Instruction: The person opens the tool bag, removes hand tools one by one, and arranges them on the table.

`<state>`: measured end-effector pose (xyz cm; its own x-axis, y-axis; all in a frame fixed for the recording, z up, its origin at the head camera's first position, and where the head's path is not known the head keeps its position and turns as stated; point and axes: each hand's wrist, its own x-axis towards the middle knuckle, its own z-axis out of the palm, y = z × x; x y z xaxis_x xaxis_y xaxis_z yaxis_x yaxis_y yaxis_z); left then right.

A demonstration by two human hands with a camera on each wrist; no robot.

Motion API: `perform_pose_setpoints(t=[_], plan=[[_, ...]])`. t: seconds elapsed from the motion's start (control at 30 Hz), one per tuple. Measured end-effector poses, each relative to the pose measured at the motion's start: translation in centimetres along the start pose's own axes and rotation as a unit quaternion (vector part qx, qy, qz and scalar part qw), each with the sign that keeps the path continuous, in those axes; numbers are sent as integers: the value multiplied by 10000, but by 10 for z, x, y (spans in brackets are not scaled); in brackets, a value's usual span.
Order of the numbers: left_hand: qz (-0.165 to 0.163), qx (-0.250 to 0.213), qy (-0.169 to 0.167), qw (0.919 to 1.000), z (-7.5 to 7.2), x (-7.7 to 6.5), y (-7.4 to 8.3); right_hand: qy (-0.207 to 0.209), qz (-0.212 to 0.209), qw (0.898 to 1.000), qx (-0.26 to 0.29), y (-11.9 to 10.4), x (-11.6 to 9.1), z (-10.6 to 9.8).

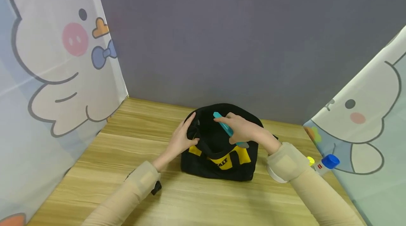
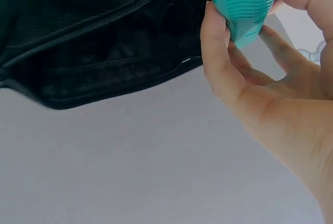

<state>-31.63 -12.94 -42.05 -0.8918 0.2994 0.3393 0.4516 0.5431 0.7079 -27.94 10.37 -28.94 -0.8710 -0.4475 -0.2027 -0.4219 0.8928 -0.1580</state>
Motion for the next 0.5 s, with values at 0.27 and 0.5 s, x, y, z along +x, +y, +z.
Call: perform_pose_setpoints(t=[0.27,0.5], plan=[[30,28,-42,10000,0,2,-2,590,-174,9980,133,18,-35,6],[-44,3,-151,9999,0,2,0,891,-51,9950,444,33,-71,16]])
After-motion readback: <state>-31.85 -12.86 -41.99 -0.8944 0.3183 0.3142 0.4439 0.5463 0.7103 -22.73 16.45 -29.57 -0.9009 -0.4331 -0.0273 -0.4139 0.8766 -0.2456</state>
